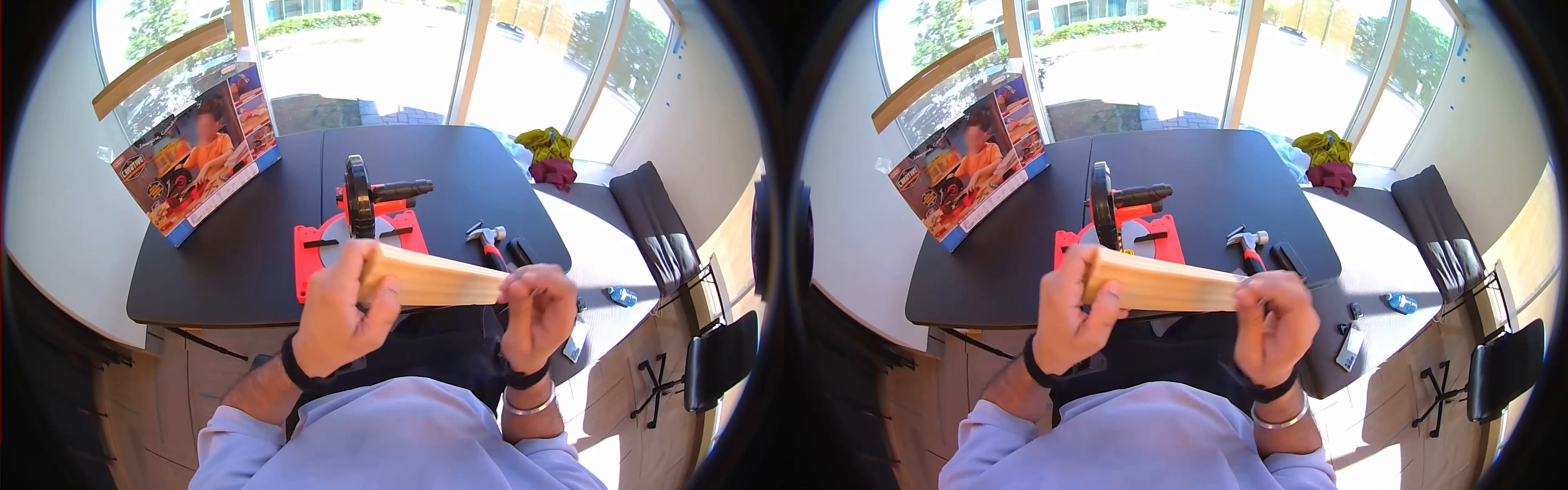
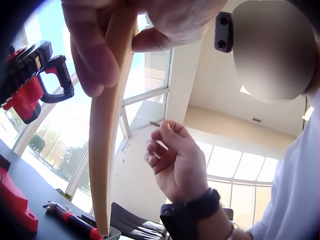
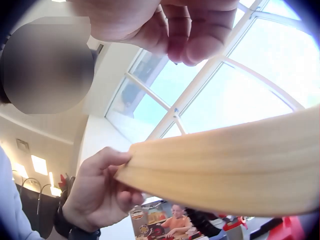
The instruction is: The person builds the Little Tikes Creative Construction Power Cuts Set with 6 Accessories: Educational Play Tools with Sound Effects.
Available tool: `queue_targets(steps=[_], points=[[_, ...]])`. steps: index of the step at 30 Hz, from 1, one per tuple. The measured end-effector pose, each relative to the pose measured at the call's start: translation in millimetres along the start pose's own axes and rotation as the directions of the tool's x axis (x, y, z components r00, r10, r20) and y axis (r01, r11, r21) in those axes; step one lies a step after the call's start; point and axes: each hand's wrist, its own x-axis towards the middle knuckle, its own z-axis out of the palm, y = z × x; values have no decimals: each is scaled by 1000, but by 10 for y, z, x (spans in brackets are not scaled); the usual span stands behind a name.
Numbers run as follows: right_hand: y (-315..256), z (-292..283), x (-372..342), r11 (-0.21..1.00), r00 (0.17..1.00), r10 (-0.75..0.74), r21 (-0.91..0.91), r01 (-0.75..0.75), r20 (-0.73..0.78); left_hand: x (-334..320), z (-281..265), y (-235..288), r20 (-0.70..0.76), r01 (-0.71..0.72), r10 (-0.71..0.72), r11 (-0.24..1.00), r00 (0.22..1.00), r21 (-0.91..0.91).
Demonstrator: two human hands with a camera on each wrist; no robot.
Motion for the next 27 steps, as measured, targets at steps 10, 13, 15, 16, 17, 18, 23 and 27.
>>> queue_targets(steps=[10, 13, 15, 16, 17, 18, 23, 27], points=[[1219, -107, -282, 828, 833, 485, -447, -339, 267, 215, -583, 39, -187, -140, 152, 987, 970, 76], [1268, -13, -309, 679, 619, 699, -605, -417, 358, 248, -653, -6, -303, -184, 235, 965, 924, 188], [1252, 81, -314, 592, 534, 804, -450, -669, 263, 211, -742, 90, -347, 26, -27, 1000, 938, -6], [1317, 83, -355, 592, 534, 804, -451, -669, 263, 220, -756, 106, -364, 30, -39, 999, 931, -33], [1425, 84, -426, 632, 586, 771, -417, -653, 251, 219, -781, 85, -365, 30, -40, 999, 930, -33], [1513, 74, -490, 672, 635, 735, -383, -634, 237, 213, -821, 51, -379, 30, -43, 999, 925, -41], [1555, 27, -492, 761, 712, 644, -332, -558, 280, 215, -880, 23, -411, 25, -45, 998, 911, -55], [1127, -3, -174, 689, 703, 627, 182, -701, 335, 209, -817, 52, -363, 46, -85, 992, 928, -116]])
